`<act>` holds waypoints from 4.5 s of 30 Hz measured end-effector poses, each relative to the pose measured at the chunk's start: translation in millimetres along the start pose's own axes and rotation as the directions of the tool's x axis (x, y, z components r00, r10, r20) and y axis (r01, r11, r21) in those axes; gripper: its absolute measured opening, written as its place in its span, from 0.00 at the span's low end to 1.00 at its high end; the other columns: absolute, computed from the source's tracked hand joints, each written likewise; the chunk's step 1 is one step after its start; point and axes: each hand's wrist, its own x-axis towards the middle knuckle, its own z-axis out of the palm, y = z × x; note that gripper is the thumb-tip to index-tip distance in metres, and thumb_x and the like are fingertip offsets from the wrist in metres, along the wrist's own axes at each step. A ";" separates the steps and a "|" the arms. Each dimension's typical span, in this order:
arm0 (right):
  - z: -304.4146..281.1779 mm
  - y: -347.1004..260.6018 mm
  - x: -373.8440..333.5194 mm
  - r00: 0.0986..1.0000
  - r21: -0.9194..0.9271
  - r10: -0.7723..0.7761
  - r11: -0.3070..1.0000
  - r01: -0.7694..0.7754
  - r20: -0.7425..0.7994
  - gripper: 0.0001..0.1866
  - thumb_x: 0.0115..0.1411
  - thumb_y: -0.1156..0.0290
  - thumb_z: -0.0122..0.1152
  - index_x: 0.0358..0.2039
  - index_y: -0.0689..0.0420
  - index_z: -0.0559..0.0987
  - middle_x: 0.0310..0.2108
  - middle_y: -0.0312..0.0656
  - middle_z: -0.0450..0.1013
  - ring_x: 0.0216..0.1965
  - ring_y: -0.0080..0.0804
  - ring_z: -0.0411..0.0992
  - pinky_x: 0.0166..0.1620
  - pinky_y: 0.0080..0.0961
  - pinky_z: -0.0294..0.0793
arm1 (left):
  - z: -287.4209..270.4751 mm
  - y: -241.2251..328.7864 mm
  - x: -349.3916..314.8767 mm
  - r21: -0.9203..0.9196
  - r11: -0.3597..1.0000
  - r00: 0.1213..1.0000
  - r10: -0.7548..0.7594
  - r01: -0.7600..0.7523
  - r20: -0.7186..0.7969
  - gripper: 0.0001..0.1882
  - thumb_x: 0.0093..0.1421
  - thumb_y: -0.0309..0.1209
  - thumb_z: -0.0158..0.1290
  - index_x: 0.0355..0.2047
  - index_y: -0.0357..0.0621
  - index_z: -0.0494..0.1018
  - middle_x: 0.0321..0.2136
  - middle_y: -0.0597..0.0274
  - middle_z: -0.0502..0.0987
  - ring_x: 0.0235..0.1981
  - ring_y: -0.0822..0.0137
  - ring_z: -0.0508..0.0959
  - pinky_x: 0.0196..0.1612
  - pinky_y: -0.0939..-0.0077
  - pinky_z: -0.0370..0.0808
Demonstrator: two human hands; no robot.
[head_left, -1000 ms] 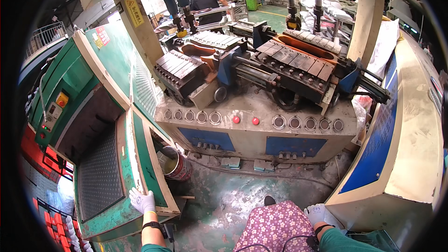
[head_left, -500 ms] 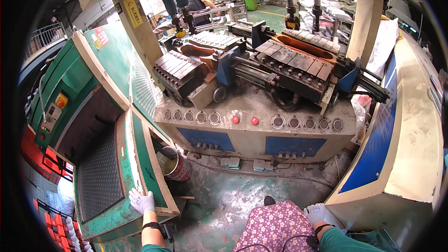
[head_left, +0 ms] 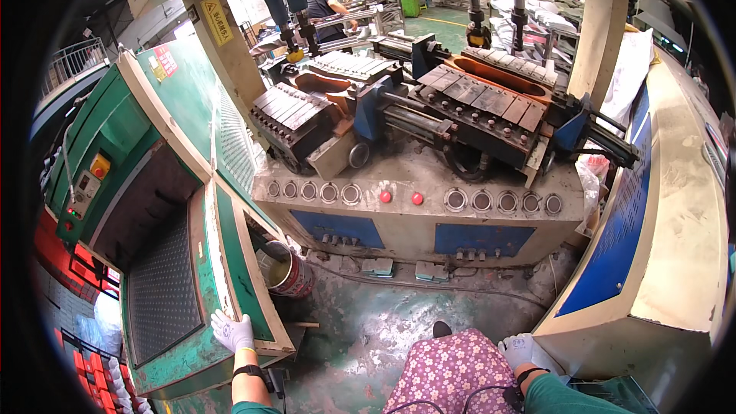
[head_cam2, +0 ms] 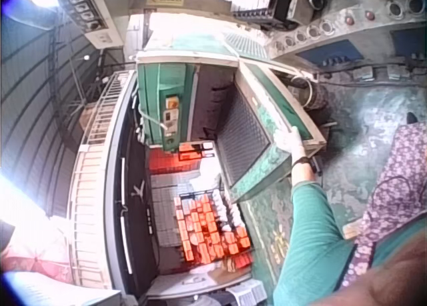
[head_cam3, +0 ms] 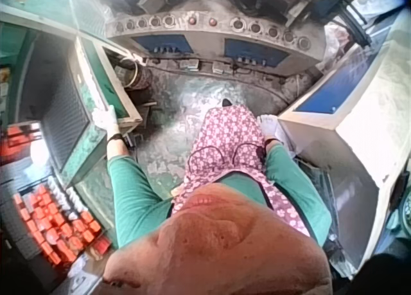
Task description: Operate a large molding or pressing machine to manufacture shoe components.
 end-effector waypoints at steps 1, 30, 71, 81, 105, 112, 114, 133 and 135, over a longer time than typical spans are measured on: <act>0.7 -0.3 0.8 1.000 0.000 -0.005 1.000 0.005 -0.001 0.22 0.67 0.50 0.43 0.32 0.44 0.85 0.34 0.36 0.81 0.41 0.34 0.77 0.47 0.38 0.66 | 0.2 -2.1 -0.2 0.003 1.000 1.000 -0.001 0.001 -0.004 0.50 0.49 0.49 0.64 0.68 0.43 0.57 0.69 0.47 0.58 0.70 0.51 0.58 0.70 0.56 0.56; -2.7 -0.4 -3.8 0.999 0.024 -0.002 1.000 0.003 -0.036 0.22 0.66 0.50 0.44 0.31 0.45 0.85 0.32 0.36 0.80 0.40 0.35 0.77 0.47 0.39 0.66 | -3.4 1.9 -2.0 -0.011 1.000 1.000 -0.008 0.008 0.024 0.50 0.50 0.49 0.63 0.69 0.45 0.56 0.70 0.47 0.57 0.71 0.52 0.56 0.70 0.56 0.54; 25.1 5.9 -7.7 0.969 -0.104 -0.196 0.978 0.182 -0.152 0.11 0.66 0.57 0.47 0.33 0.39 0.79 0.31 0.30 0.76 0.35 0.30 0.75 0.39 0.37 0.66 | -25.0 -10.6 -14.0 0.076 0.908 0.889 0.419 -0.412 -0.187 0.42 0.54 0.65 0.57 0.50 0.34 0.73 0.40 0.46 0.78 0.39 0.49 0.80 0.39 0.56 0.79; 21.4 6.5 -7.3 0.960 -0.074 -0.201 0.979 0.190 -0.194 0.11 0.65 0.57 0.48 0.32 0.40 0.80 0.30 0.30 0.76 0.34 0.31 0.75 0.39 0.37 0.68 | -0.5 -18.5 3.3 0.215 0.896 0.857 0.436 -0.388 -0.273 0.45 0.53 0.68 0.55 0.51 0.35 0.74 0.39 0.50 0.79 0.34 0.52 0.80 0.33 0.59 0.79; -1.0 11.4 -15.0 0.958 -0.037 -0.246 0.969 0.243 -0.148 0.13 0.67 0.58 0.46 0.35 0.39 0.80 0.30 0.29 0.78 0.35 0.30 0.77 0.38 0.37 0.67 | -16.9 -0.3 -8.7 0.034 0.917 0.869 0.387 -0.397 -0.307 0.37 0.47 0.59 0.66 0.42 0.37 0.74 0.36 0.46 0.78 0.36 0.45 0.79 0.39 0.52 0.78; -1.2 4.9 -10.4 0.994 0.043 -0.095 0.994 0.097 -0.047 0.18 0.67 0.52 0.43 0.31 0.41 0.82 0.31 0.31 0.79 0.35 0.32 0.77 0.41 0.42 0.66 | 17.1 2.5 12.0 0.072 0.997 0.999 0.034 -0.036 0.017 0.48 0.52 0.50 0.59 0.70 0.44 0.57 0.69 0.48 0.59 0.69 0.52 0.60 0.69 0.57 0.59; -4.2 4.6 -11.5 0.986 -0.013 -0.148 0.989 0.147 -0.072 0.19 0.69 0.53 0.42 0.34 0.42 0.83 0.34 0.33 0.80 0.37 0.33 0.77 0.41 0.40 0.68 | 11.2 -5.0 8.7 0.063 0.998 0.999 -0.001 -0.001 0.034 0.49 0.52 0.49 0.61 0.70 0.44 0.54 0.71 0.50 0.56 0.71 0.53 0.57 0.70 0.58 0.56; -9.9 1.4 -4.6 0.999 0.024 -0.034 0.999 0.034 0.011 0.23 0.68 0.51 0.41 0.34 0.45 0.85 0.34 0.36 0.81 0.39 0.35 0.78 0.45 0.38 0.68 | 1.3 3.5 0.2 -0.025 0.999 0.999 -0.040 0.040 0.032 0.49 0.50 0.46 0.63 0.69 0.45 0.55 0.70 0.50 0.56 0.71 0.53 0.55 0.71 0.58 0.53; -9.4 1.1 -4.8 1.000 0.025 -0.029 0.999 0.029 0.002 0.23 0.68 0.51 0.41 0.34 0.45 0.85 0.34 0.36 0.81 0.39 0.35 0.78 0.45 0.38 0.68 | 1.9 2.7 1.1 -0.027 0.999 0.999 -0.038 0.038 0.027 0.49 0.50 0.46 0.63 0.69 0.45 0.55 0.70 0.50 0.56 0.71 0.53 0.55 0.72 0.58 0.53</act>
